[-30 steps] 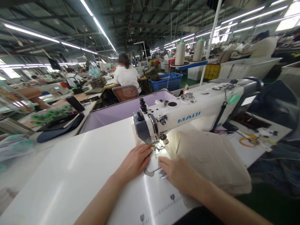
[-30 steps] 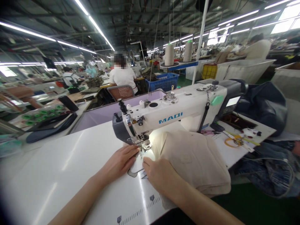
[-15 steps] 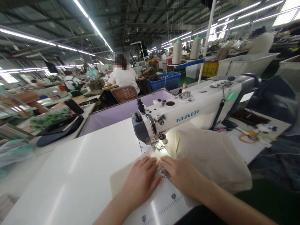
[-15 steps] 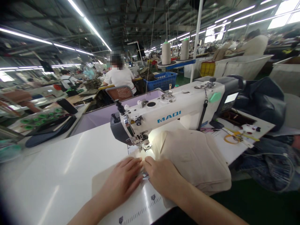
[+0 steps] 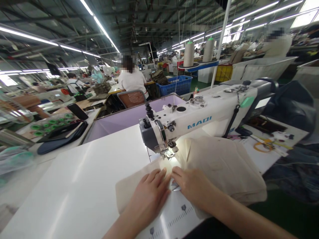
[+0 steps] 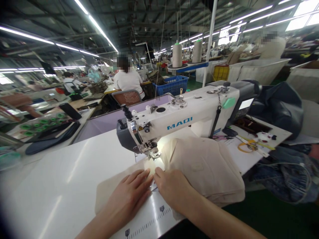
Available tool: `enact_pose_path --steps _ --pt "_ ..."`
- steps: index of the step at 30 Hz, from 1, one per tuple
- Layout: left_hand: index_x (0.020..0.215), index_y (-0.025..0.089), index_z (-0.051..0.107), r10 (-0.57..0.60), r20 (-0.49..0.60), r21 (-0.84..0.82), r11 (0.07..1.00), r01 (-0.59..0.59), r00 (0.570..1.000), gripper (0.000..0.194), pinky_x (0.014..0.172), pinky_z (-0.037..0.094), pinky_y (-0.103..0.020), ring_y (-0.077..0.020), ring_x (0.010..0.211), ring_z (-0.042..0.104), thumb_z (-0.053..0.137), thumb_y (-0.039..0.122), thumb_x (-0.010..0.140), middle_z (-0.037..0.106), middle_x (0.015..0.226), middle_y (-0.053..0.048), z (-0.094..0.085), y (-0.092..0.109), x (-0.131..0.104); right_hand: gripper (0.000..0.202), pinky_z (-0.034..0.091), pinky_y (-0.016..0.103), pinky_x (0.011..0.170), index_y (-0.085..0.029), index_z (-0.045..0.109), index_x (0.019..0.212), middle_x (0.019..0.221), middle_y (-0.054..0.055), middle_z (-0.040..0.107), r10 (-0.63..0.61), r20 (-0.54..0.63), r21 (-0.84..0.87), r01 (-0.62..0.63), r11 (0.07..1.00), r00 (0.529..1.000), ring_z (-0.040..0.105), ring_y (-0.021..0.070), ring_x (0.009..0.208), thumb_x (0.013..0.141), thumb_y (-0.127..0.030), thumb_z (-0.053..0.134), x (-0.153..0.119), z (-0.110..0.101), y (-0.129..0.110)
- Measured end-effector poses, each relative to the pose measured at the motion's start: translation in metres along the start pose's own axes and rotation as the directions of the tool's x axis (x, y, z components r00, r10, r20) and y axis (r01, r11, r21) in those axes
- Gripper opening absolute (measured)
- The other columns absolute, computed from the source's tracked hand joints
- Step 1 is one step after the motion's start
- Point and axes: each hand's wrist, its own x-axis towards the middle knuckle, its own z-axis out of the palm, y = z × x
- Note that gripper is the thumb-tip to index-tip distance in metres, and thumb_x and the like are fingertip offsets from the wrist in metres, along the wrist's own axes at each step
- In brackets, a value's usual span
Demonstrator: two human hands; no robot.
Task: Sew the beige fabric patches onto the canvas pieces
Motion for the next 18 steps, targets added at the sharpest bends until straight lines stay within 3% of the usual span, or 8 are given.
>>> enact_pose_path --steps 4,12,18 --pt "0.135 0.017 0.061 0.009 -0.026 -0.009 1.0 -0.009 1.0 0.038 0.092 0.059 -0.05 -0.0333 0.121 0.061 0.047 0.033 0.103 0.064 0.139 -0.013 0.003 -0.005 -0.002 0.021 0.046 0.033 0.054 -0.016 0.064 0.111 0.108 0.006 0.067 -0.006 0.033 0.013 0.005 1.0 0.999 0.068 0.0213 0.076 0.098 -0.008 0.05 0.002 -0.007 -0.001" --pt "0.134 0.02 0.062 -0.001 -0.057 -0.16 0.987 -0.008 0.998 0.035 0.103 0.056 -0.046 -0.028 0.124 0.061 0.049 0.031 0.103 0.066 0.134 -0.01 0.003 -0.017 0.005 0.018 0.049 0.029 0.059 -0.018 0.065 0.108 0.108 0.007 0.066 0.055 0.022 -0.009 -0.054 0.998 0.998 0.068 0.0201 0.075 0.099 -0.012 0.051 0.012 -0.007 0.005" --pt "0.131 0.017 0.064 -0.004 -0.051 -0.14 0.99 -0.003 0.999 0.035 0.103 0.056 -0.047 -0.0292 0.124 0.061 0.048 0.032 0.103 0.067 0.133 -0.012 0.007 -0.033 0.013 0.023 0.05 0.029 0.063 -0.02 0.066 0.113 0.11 0.007 0.066 0.091 0.0 0.011 -0.091 0.996 0.996 0.069 0.0208 0.081 0.101 -0.012 0.047 0.024 -0.012 0.007"
